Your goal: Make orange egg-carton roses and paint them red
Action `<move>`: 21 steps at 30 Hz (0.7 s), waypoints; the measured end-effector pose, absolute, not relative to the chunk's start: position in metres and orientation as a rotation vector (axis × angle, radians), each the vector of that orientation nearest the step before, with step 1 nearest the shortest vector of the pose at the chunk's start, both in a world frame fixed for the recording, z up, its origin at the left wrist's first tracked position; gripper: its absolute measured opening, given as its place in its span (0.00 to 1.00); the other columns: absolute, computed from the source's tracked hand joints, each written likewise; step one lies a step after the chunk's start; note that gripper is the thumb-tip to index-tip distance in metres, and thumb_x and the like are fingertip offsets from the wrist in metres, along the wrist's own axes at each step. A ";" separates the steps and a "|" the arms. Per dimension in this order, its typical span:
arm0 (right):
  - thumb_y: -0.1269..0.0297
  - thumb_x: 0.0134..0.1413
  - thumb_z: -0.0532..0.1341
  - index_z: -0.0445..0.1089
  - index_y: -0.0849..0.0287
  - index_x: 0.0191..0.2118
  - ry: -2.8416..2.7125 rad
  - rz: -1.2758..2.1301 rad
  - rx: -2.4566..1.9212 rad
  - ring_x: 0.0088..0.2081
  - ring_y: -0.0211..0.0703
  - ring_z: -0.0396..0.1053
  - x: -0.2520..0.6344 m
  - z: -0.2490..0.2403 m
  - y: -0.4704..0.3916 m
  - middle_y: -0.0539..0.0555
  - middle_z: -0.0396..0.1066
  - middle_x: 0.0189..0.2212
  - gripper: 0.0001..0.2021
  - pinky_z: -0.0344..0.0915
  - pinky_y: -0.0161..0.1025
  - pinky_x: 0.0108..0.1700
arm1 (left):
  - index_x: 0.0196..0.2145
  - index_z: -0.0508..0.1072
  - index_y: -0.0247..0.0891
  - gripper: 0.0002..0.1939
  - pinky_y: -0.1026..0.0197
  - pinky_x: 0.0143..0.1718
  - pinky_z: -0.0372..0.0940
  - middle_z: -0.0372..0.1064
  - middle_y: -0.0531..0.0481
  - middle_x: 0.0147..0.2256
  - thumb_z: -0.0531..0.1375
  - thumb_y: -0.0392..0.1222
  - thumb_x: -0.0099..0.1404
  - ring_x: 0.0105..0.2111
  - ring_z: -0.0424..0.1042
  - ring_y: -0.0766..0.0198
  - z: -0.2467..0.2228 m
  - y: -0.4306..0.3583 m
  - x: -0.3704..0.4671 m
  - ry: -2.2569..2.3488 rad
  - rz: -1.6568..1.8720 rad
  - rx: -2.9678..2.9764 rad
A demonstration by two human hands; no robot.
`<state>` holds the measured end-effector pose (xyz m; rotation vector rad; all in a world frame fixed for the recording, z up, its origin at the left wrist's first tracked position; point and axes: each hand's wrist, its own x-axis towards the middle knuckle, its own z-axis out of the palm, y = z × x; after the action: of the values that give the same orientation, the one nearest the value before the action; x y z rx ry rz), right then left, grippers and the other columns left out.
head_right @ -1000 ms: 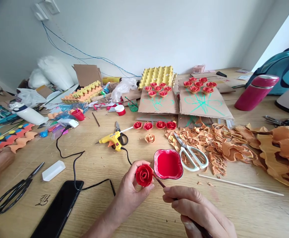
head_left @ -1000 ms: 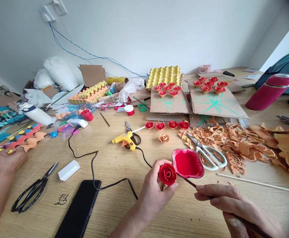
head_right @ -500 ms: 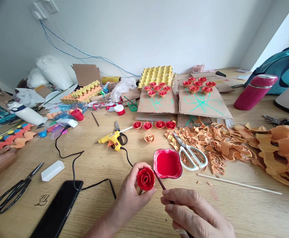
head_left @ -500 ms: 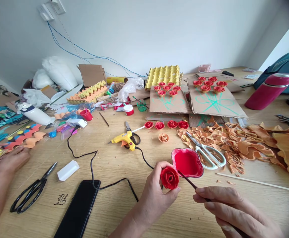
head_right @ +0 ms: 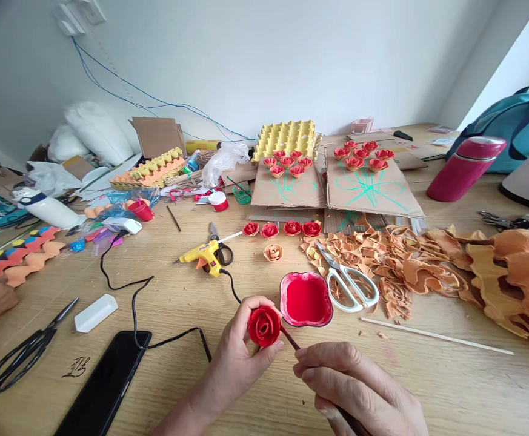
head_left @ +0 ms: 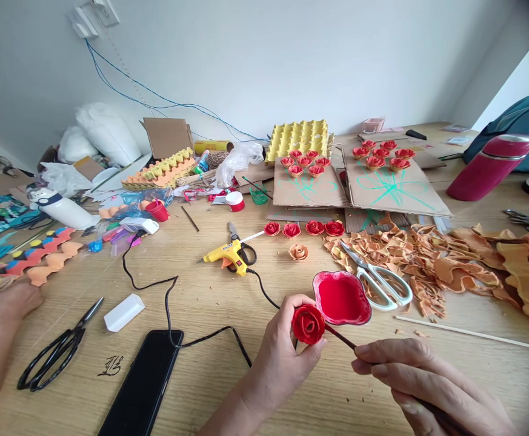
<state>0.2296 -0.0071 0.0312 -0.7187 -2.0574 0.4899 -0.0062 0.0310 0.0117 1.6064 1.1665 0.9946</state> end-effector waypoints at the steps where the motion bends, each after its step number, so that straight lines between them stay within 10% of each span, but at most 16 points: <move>1: 0.66 0.72 0.61 0.73 0.56 0.58 -2.062 0.478 -0.720 0.46 0.45 0.85 0.232 0.030 -0.006 0.59 0.83 0.47 0.12 0.80 0.31 0.47 | 0.48 0.69 0.42 0.20 0.63 0.46 0.68 0.76 0.52 0.43 0.65 0.28 0.60 0.41 0.75 0.62 0.012 0.031 -0.007 1.160 0.984 1.638; 21: 0.65 0.74 0.59 0.72 0.59 0.56 -2.112 0.459 -0.689 0.46 0.42 0.85 0.230 0.035 -0.003 0.60 0.83 0.45 0.11 0.79 0.29 0.49 | 0.50 0.69 0.43 0.20 0.63 0.48 0.69 0.77 0.51 0.45 0.63 0.28 0.63 0.43 0.76 0.62 0.013 0.029 -0.009 1.154 0.964 1.769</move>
<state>0.2304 -0.0027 0.0348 -0.6892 -2.1124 0.4587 -0.0093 0.0288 0.0125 1.7690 1.1540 0.9641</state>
